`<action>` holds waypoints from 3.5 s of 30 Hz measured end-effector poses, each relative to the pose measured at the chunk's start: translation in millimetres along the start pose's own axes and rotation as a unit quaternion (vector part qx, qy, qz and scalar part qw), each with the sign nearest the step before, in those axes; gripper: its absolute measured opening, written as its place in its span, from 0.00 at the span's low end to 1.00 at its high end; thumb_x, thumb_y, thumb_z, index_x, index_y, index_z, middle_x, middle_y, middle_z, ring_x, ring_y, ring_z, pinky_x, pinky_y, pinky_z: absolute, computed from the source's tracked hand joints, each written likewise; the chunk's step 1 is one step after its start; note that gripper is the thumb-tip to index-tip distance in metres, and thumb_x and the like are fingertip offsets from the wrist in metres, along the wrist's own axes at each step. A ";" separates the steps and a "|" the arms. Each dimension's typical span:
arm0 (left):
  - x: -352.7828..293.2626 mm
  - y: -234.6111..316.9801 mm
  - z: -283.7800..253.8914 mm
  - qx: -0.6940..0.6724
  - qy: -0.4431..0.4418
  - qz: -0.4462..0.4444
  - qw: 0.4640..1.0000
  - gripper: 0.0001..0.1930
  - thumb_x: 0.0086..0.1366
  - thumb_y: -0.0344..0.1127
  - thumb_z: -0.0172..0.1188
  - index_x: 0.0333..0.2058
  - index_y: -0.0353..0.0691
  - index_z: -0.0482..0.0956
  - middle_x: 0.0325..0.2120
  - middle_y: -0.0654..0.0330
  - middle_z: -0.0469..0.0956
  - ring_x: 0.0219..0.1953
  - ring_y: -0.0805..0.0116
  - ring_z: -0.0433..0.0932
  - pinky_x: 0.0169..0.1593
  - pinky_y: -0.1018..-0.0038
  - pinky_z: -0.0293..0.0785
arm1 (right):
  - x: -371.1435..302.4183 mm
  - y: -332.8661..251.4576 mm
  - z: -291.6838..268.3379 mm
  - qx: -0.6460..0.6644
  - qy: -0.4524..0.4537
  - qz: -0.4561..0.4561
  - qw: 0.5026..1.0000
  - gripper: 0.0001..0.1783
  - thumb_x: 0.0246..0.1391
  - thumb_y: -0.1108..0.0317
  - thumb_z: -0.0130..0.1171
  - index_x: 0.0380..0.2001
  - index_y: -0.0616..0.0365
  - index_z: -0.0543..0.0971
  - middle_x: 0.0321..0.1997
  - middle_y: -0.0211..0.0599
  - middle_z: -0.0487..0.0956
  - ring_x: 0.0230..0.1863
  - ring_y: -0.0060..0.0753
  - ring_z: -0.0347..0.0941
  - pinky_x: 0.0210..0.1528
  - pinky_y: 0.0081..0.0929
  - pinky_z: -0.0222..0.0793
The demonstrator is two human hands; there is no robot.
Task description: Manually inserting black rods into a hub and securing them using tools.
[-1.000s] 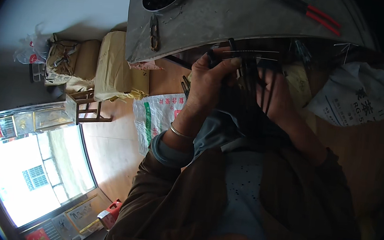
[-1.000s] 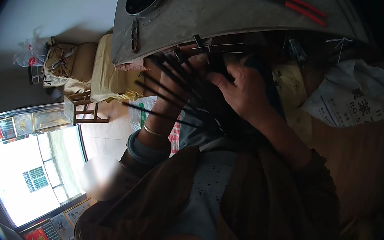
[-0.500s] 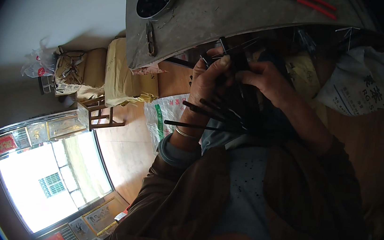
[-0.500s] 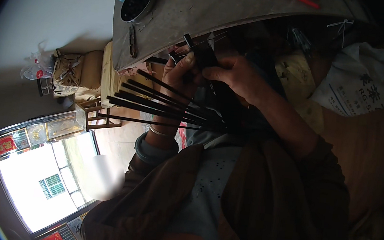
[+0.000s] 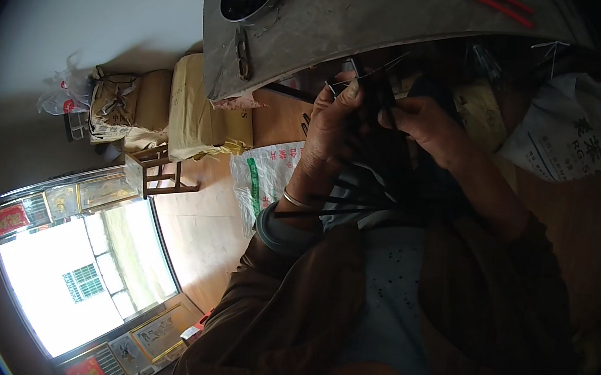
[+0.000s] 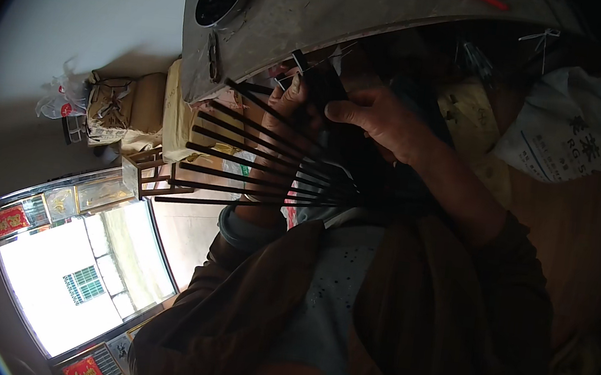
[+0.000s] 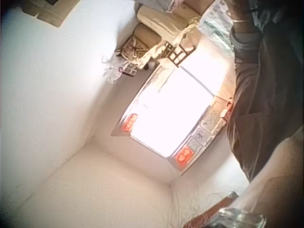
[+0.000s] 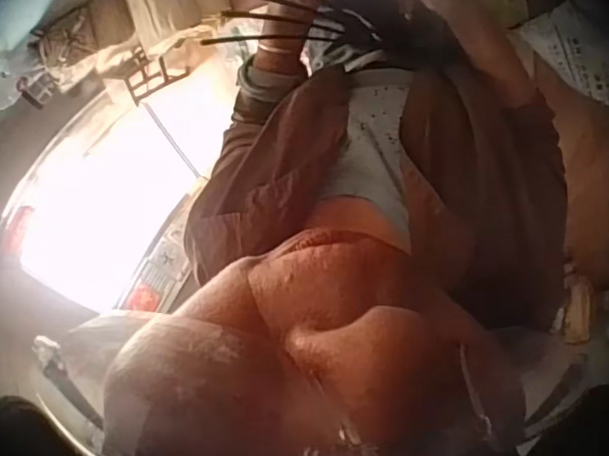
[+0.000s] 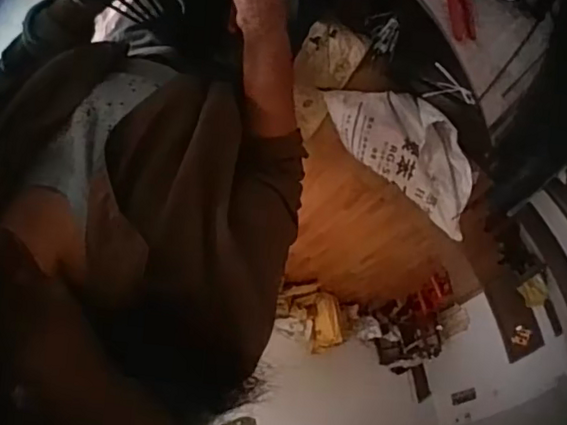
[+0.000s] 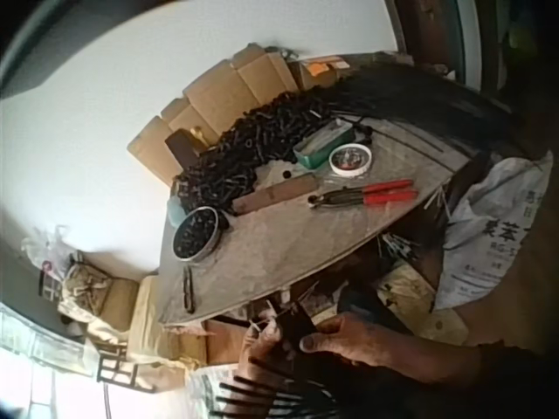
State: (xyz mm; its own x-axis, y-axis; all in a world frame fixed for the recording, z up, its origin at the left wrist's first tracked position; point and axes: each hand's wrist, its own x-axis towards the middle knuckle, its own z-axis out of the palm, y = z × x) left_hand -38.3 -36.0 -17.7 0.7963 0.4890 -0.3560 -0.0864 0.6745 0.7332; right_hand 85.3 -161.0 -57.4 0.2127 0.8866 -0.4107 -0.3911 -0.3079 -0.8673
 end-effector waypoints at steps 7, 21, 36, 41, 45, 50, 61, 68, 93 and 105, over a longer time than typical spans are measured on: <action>-3.5 2.2 8.2 0.052 -0.026 0.065 0.996 0.11 0.62 0.34 0.61 0.42 0.39 0.77 0.30 0.65 0.79 0.27 0.78 0.75 0.30 0.82 0.72 | -10.9 -14.3 11.8 0.028 -0.020 -0.162 0.986 0.13 0.56 0.65 0.59 0.42 0.62 0.77 0.35 0.27 0.77 0.36 0.16 0.72 0.41 0.19 0.67; -4.6 10.4 1.3 0.083 -0.081 0.101 0.988 0.09 0.62 0.34 0.61 0.39 0.37 0.79 0.26 0.65 0.78 0.25 0.80 0.74 0.27 0.83 0.71 | -8.2 -23.0 29.8 0.018 0.073 -0.283 0.956 0.20 0.52 0.75 0.60 0.47 0.63 0.66 0.36 0.37 0.76 0.30 0.26 0.76 0.31 0.25 0.74; 32.1 56.5 12.5 0.060 -0.049 0.147 0.986 0.33 0.70 0.59 0.36 0.45 0.32 0.76 0.26 0.65 0.72 0.28 0.75 0.69 0.33 0.78 0.68 | -13.3 -27.5 46.6 0.086 0.079 -0.217 0.969 0.23 0.52 0.73 0.59 0.52 0.60 0.67 0.33 0.35 0.74 0.25 0.25 0.69 0.27 0.26 0.67; 49.0 54.9 19.2 0.264 -0.189 0.063 0.944 0.32 0.69 0.61 0.40 0.46 0.34 0.76 0.28 0.63 0.71 0.33 0.73 0.70 0.40 0.76 0.69 | -13.3 -31.0 48.0 0.079 0.068 -0.187 0.977 0.20 0.52 0.72 0.58 0.50 0.59 0.69 0.33 0.34 0.73 0.25 0.26 0.68 0.28 0.29 0.66; 38.7 55.7 16.7 0.289 -0.203 0.097 0.930 0.25 0.64 0.52 0.57 0.48 0.34 0.75 0.31 0.62 0.74 0.39 0.74 0.72 0.46 0.75 0.69 | -11.8 -27.6 42.3 0.091 0.041 -0.189 0.977 0.16 0.53 0.72 0.57 0.45 0.60 0.70 0.33 0.35 0.73 0.25 0.26 0.68 0.27 0.28 0.65; 38.9 52.3 5.6 0.220 -0.176 0.125 0.951 0.26 0.62 0.47 0.62 0.52 0.36 0.72 0.31 0.63 0.75 0.37 0.74 0.74 0.45 0.76 0.71 | -9.7 -25.4 42.3 0.113 0.017 -0.186 0.976 0.15 0.54 0.71 0.58 0.44 0.60 0.70 0.32 0.35 0.73 0.24 0.26 0.68 0.26 0.27 0.64; 36.3 48.3 2.0 0.172 -0.214 0.090 0.957 0.24 0.65 0.41 0.58 0.55 0.35 0.69 0.33 0.60 0.78 0.39 0.73 0.77 0.47 0.75 0.73 | -9.3 -24.6 44.4 0.121 0.053 -0.187 0.973 0.13 0.56 0.68 0.57 0.43 0.60 0.72 0.30 0.34 0.72 0.21 0.25 0.66 0.23 0.26 0.62; 37.2 40.3 3.0 0.169 -0.201 0.121 0.957 0.23 0.67 0.42 0.55 0.55 0.32 0.69 0.34 0.60 0.78 0.39 0.72 0.76 0.48 0.74 0.73 | -7.7 -26.2 43.8 0.114 0.061 -0.193 0.973 0.10 0.56 0.68 0.57 0.39 0.60 0.72 0.29 0.34 0.72 0.21 0.24 0.66 0.23 0.25 0.62; 36.6 35.2 -1.5 0.201 -0.187 0.120 0.954 0.20 0.69 0.41 0.52 0.53 0.33 0.71 0.37 0.60 0.78 0.42 0.72 0.77 0.49 0.76 0.73 | -7.4 -24.9 39.7 0.139 0.061 -0.180 0.972 0.10 0.55 0.67 0.58 0.38 0.61 0.73 0.32 0.35 0.72 0.22 0.24 0.65 0.23 0.25 0.60; 31.2 30.2 -0.7 0.067 -0.196 0.047 0.977 0.21 0.69 0.42 0.50 0.54 0.32 0.69 0.38 0.58 0.79 0.43 0.68 0.77 0.49 0.73 0.73 | -2.0 -22.1 29.6 0.193 -0.005 -0.137 0.971 0.11 0.55 0.66 0.59 0.38 0.59 0.73 0.31 0.33 0.71 0.23 0.25 0.66 0.25 0.25 0.61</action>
State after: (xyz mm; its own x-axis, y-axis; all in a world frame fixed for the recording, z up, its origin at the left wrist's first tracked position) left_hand -16.5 0.0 -7.1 0.9592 0.2776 -0.0541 -0.1111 0.5457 0.8306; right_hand 66.9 -145.7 -29.1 0.3482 0.9211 -0.1739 -0.6285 0.0917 -0.7724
